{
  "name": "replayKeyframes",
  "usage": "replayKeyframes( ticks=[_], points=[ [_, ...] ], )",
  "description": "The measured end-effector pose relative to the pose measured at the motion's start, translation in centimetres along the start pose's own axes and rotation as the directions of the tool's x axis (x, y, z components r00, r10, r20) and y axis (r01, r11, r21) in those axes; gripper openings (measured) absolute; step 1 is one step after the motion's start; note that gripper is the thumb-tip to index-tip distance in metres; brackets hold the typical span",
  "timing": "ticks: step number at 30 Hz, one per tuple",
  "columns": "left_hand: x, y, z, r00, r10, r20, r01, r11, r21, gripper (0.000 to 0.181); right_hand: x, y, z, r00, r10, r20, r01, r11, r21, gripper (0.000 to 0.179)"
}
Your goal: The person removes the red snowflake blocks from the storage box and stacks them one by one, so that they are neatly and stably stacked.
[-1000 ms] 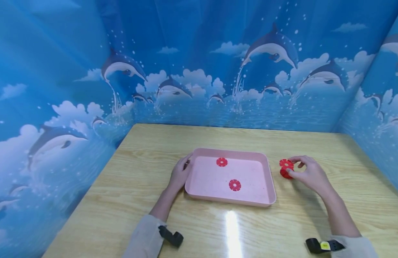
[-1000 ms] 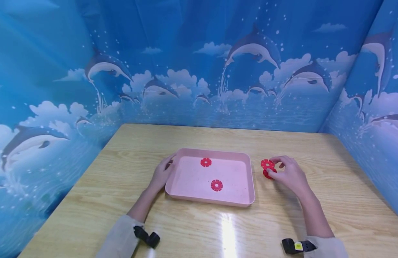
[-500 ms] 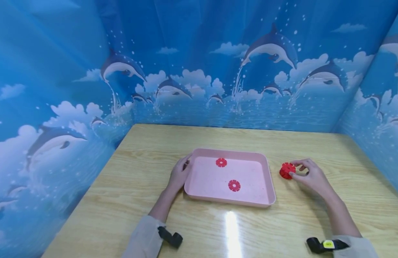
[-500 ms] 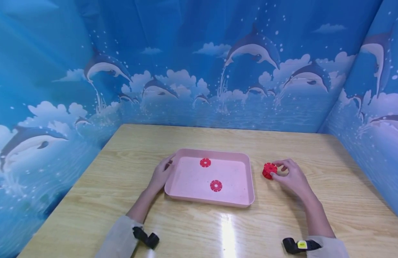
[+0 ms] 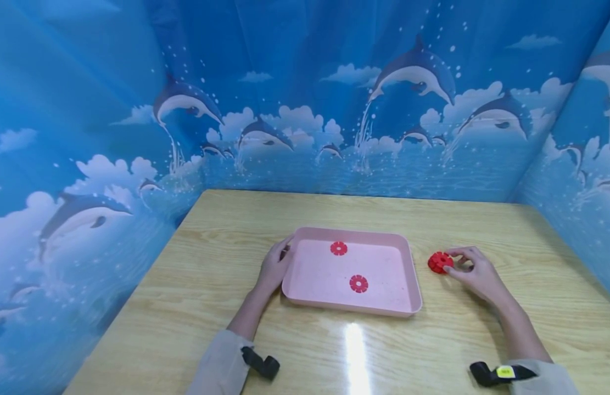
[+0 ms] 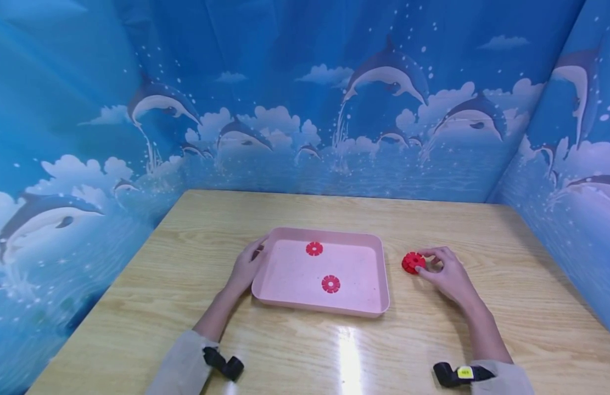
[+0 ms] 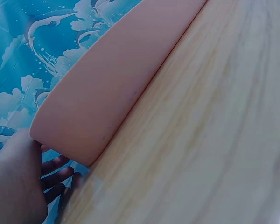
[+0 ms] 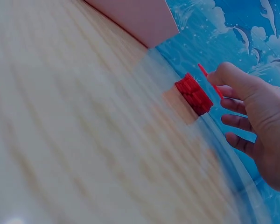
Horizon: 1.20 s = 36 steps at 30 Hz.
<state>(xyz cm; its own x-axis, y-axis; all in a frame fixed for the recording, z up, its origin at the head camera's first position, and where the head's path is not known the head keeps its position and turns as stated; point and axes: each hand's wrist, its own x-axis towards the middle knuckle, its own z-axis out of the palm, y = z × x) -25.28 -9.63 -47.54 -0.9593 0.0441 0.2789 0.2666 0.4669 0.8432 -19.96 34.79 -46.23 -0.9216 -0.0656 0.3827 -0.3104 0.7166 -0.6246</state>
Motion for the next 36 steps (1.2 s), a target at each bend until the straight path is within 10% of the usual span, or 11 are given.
replayKeyframes(
  ticks=[36],
  points=[
    [0.1, -0.2, -0.1, 1.0, 0.024, 0.001, -0.024, 1.0, 0.01, 0.039, 0.1, 1.5, 0.3, 0.994, 0.049, 0.099, -0.049, 0.999, -0.001, 0.037]
  ],
)
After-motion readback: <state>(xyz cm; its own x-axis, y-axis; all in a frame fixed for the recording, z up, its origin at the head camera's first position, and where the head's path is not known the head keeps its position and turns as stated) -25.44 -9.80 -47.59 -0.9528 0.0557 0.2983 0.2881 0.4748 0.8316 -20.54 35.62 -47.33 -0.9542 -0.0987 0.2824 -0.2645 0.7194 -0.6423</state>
